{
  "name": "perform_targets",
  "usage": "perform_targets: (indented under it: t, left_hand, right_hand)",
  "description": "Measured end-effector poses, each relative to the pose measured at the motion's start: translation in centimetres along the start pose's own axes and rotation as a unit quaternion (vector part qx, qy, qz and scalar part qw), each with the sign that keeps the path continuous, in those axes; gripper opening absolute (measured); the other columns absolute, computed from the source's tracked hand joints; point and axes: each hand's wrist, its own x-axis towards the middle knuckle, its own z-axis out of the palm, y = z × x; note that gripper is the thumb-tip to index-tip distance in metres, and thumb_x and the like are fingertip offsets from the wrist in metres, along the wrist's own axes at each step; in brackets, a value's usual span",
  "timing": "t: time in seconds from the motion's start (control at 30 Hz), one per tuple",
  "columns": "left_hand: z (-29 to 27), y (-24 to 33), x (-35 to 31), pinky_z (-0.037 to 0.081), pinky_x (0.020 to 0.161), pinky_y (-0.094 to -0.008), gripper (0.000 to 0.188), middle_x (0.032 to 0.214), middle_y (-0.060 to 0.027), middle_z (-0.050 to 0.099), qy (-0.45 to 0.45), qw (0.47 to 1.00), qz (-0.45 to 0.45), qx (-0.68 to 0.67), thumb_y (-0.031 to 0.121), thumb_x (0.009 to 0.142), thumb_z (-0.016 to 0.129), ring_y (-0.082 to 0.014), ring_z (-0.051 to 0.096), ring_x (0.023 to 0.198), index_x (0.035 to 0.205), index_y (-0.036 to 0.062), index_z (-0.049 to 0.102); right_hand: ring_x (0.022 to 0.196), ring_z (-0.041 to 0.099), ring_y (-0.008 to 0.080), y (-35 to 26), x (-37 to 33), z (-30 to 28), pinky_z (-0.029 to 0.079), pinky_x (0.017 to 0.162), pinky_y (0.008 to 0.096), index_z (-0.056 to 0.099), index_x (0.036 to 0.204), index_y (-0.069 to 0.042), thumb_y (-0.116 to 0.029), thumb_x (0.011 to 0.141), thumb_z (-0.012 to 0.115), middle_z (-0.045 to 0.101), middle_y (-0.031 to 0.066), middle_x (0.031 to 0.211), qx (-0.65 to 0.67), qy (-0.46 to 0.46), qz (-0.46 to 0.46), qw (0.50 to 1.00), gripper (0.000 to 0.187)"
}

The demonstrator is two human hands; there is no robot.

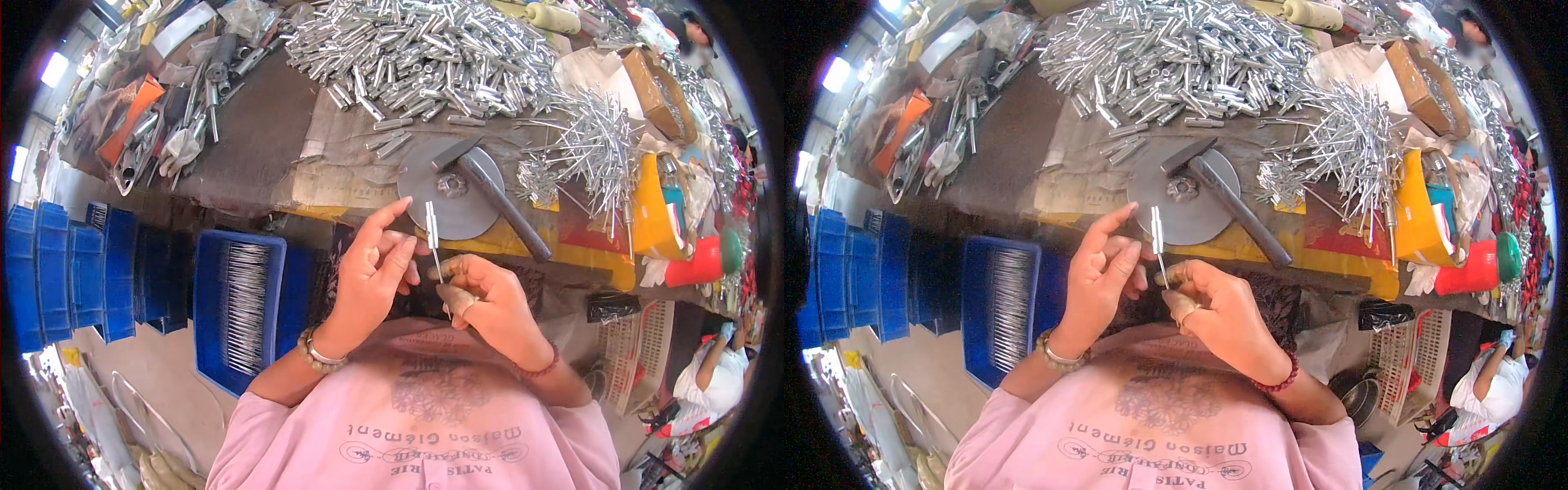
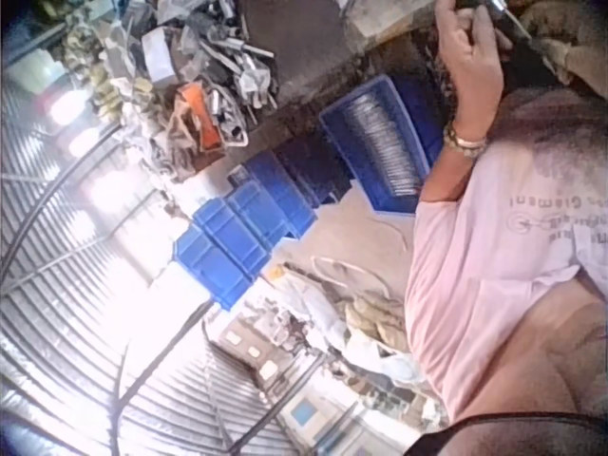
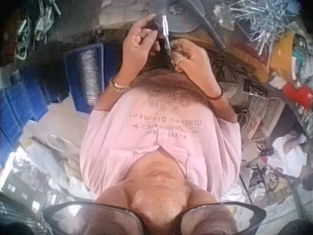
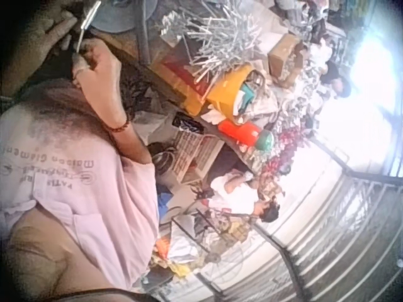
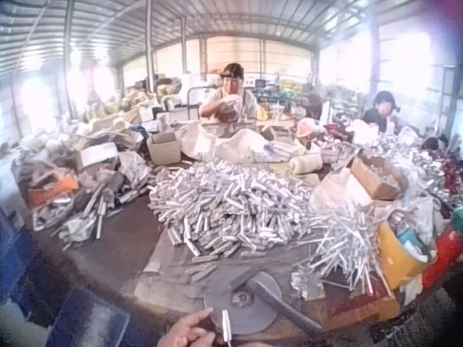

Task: The person assembles metal fasteners by inserting metal pins into sleeves, hammering them on a metal anvil base, and placing the completed fasteners into a blue bin.

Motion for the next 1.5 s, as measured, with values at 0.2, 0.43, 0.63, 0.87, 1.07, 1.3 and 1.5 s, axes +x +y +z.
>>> perform_targets:
  t: [0.2, 0.43, 0.63, 0.87, 1.07, 1.3, 1.5]
  left_hand:
    - [-0.4, 0.5, -0.7, 0.049, 0.059, -0.0191, 0.063, 0.106, -0.0066, 0.077, 0.010, 0.989, -0.056, -0.133, 0.008, 0.107, 0.070, -0.0044, 0.060, 0.072, 0.164, 0.0090, 0.042]
    - [-5.4, -0.4, -1.8, 0.046, 0.060, -0.0204, 0.055, 0.103, -0.0041, 0.075, 0.077, 0.986, -0.013, -0.147, 0.009, 0.102, 0.077, -0.0040, 0.059, 0.075, 0.150, 0.0086, 0.051]
    - [-16.8, -7.3, -6.7, 0.051, 0.065, -0.0266, 0.049, 0.097, -0.0040, 0.073, 0.347, 0.935, -0.073, -0.015, 0.010, 0.100, 0.075, -0.0094, 0.062, 0.078, 0.144, 0.0043, 0.056]
    - [-30.1, -21.5, -13.7, 0.052, 0.065, -0.0295, 0.050, 0.101, -0.0094, 0.077, 0.531, 0.821, -0.203, 0.058, 0.008, 0.095, 0.078, -0.0137, 0.067, 0.074, 0.141, 0.0016, 0.060]
    - [-39.2, -31.0, -14.4, 0.054, 0.063, -0.0342, 0.056, 0.102, -0.0099, 0.074, 0.582, 0.774, -0.197, 0.153, 0.014, 0.092, 0.085, -0.0184, 0.068, 0.078, 0.142, 0.0018, 0.062]
    - [-38.8, -30.5, -12.0, 0.060, 0.095, -0.0466, 0.044, 0.113, -0.0240, 0.079, 0.574, 0.714, -0.179, 0.359, 0.025, 0.088, 0.089, -0.0415, 0.077, 0.109, 0.122, 0.0019, 0.072]
    - [-34.0, -19.1, -6.7, 0.055, 0.074, -0.0336, 0.030, 0.091, -0.0072, 0.072, 0.574, 0.761, 0.051, 0.298, 0.029, 0.105, 0.079, -0.0149, 0.065, 0.076, 0.115, 0.0014, 0.073]
  right_hand:
    - [0.078, 0.063, 0.0057, 0.3, 0.0, 1.9, 0.055, 0.070, 0.0260, 0.071, 0.126, 0.002, -0.003, 0.102, 0.070, 0.074, 0.0021, 0.095, 0.021, -0.025, -0.011, 0.999, 0.024]
    - [0.082, 0.070, 0.0109, 0.6, 0.0, 0.9, 0.061, 0.076, 0.0264, 0.069, 0.130, 0.001, 0.003, 0.105, 0.067, 0.073, 0.0062, 0.102, -0.090, 0.075, -0.113, 0.987, 0.025]
    - [0.070, 0.066, 0.0096, 0.9, 1.7, -0.4, 0.054, 0.066, 0.0232, 0.068, 0.130, 0.004, -0.004, 0.108, 0.068, 0.073, 0.0066, 0.094, -0.094, 0.140, -0.126, 0.977, 0.024]
    - [0.066, 0.061, 0.0103, 1.3, 2.4, -0.2, 0.049, 0.062, 0.0231, 0.071, 0.133, 0.001, -0.021, 0.110, 0.070, 0.068, 0.0053, 0.089, -0.084, 0.137, -0.151, 0.975, 0.031]
    - [0.064, 0.066, 0.0121, 1.6, 2.5, -0.9, 0.055, 0.060, 0.0254, 0.069, 0.132, 0.003, -0.009, 0.107, 0.065, 0.075, 0.0111, 0.093, -0.066, 0.133, -0.154, 0.977, 0.028]
    - [0.065, 0.066, 0.0119, 0.8, 1.7, -0.5, 0.055, 0.062, 0.0253, 0.070, 0.130, 0.003, -0.009, 0.109, 0.065, 0.076, 0.0110, 0.094, -0.059, 0.168, -0.137, 0.975, 0.025]
    - [0.072, 0.069, 0.0105, 0.0, 1.7, -0.3, 0.057, 0.067, 0.0248, 0.071, 0.126, 0.005, 0.001, 0.108, 0.064, 0.078, 0.0106, 0.099, -0.034, 0.096, -0.109, 0.989, 0.020]
